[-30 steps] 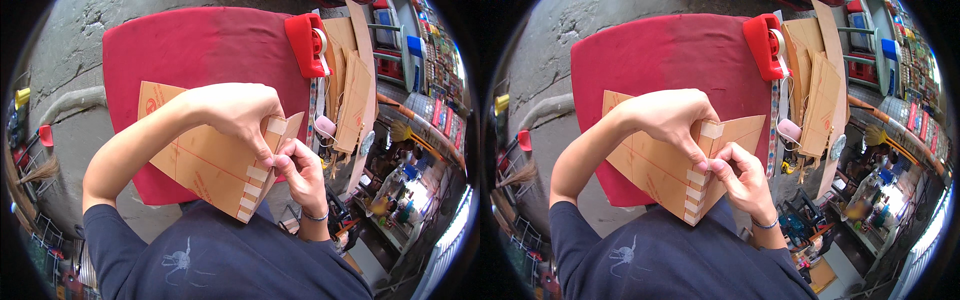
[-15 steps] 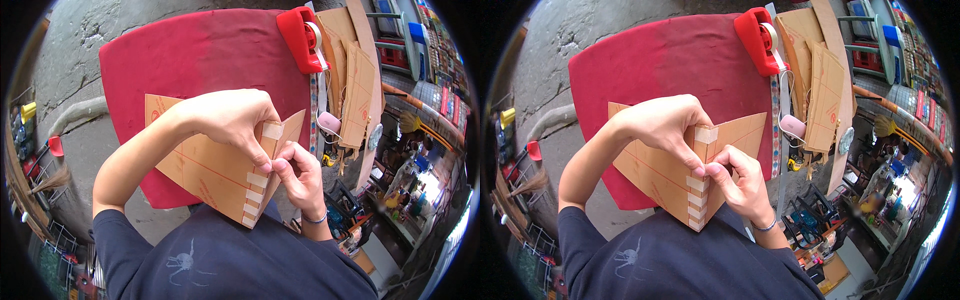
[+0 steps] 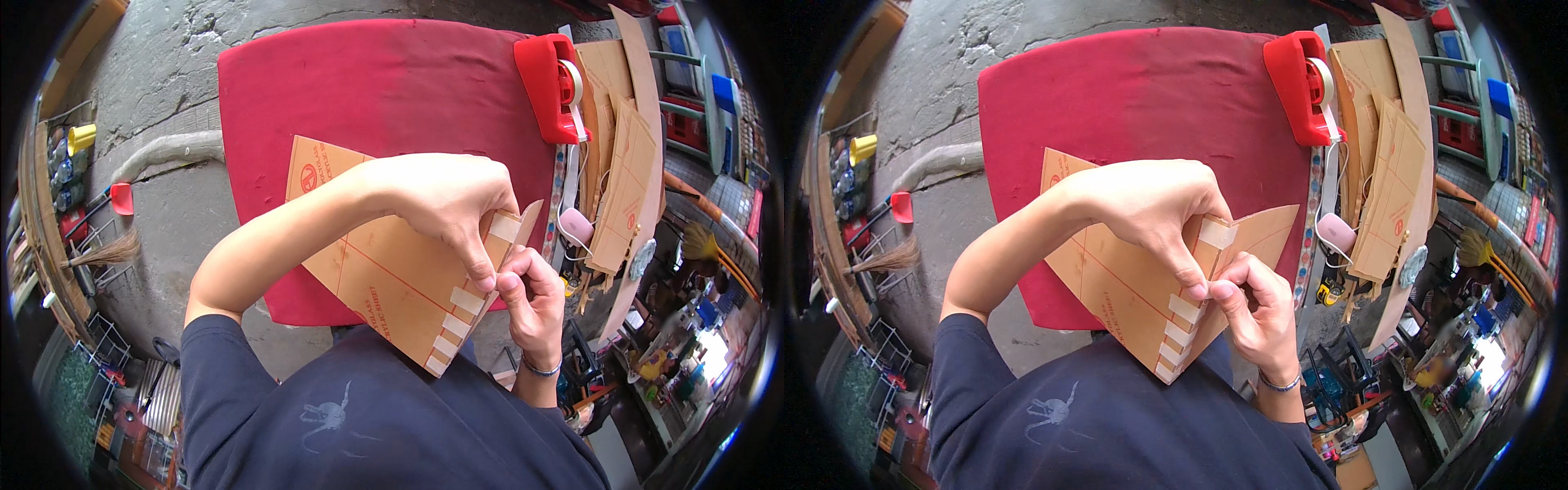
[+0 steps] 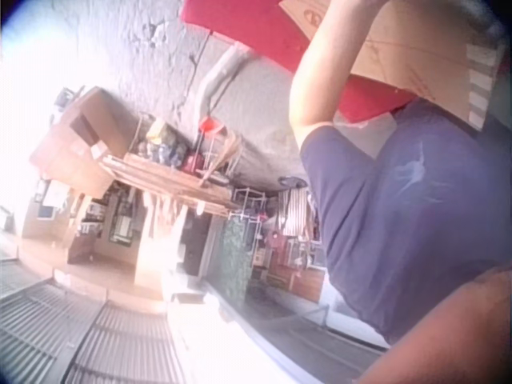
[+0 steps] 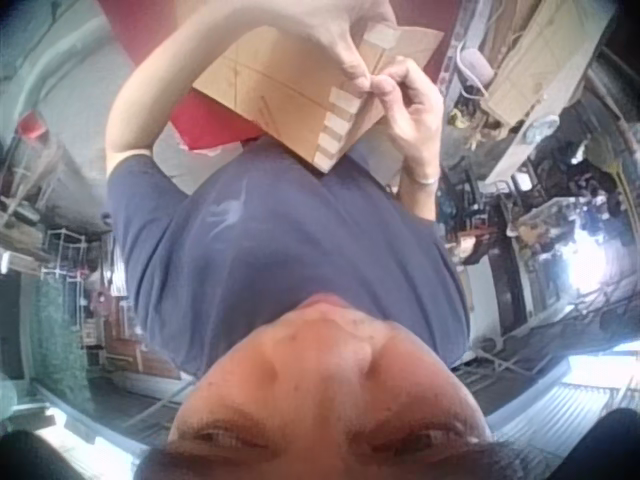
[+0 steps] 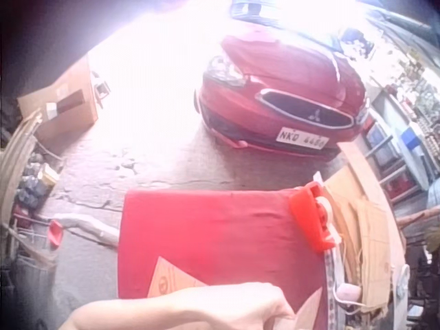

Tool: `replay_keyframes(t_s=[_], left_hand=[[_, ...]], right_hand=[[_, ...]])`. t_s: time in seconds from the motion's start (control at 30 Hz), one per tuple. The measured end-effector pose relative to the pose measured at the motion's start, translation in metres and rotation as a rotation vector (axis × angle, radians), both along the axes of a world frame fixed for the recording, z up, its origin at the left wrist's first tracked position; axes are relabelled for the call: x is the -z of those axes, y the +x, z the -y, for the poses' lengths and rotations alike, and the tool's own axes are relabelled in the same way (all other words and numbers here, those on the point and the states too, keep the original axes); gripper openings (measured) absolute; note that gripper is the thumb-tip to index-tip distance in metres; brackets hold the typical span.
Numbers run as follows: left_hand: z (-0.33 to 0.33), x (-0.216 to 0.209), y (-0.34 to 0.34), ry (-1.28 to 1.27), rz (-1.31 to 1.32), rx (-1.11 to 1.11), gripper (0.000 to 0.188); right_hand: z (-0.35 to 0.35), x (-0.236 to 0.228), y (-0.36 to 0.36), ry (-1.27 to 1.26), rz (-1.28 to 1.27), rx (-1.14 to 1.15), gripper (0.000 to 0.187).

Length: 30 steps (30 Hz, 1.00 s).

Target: The person assembles two cardboard boxes on a red work surface. They fold the flaps of a flat-packed box, secure the edges with adhesive tape, and then repeat the process for a second box. The person uses a tape dispenser to apply tape to the seams.

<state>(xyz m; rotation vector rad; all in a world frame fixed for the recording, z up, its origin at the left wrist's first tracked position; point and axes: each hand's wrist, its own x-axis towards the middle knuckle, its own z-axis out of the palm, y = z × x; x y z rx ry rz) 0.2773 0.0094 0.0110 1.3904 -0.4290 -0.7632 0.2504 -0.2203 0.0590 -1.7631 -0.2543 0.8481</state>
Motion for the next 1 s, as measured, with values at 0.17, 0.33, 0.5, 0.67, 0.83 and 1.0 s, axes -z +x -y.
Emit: replay_keyframes(t_s=[0.17,0.33,0.5,0.67,0.83,1.0], left_hand=[[-0.0036,-0.004,0.0039,0.096,0.039,0.027,0.04],[0.0011,0.0009,0.0034,0.02,-0.025,0.029,0.039],[0.002,0.0021,0.0035,0.033,-0.034,0.045,0.04],[0.002,0.0038,0.003,0.025,-0.016,0.04,0.04],[0.0028,0.0044,0.0023,0.021,-0.013,0.038,0.04],[0.0027,0.0027,0.0028,0.022,-0.011,0.04,0.039]], right_hand=[[0.0019,0.0022,0.0043,-0.041,0.051,-0.068,0.017],[0.0025,0.002,0.0049,-0.016,0.033,-0.073,0.019],[0.0018,-0.0001,0.0042,-0.037,0.034,-0.07,0.019],[0.001,0.0005,0.0048,-0.043,0.033,-0.068,0.018],[0.0015,0.0,0.0015,-0.07,0.053,-0.048,0.017],[0.002,-0.0007,-0.0011,-0.087,0.046,-0.021,0.018]])
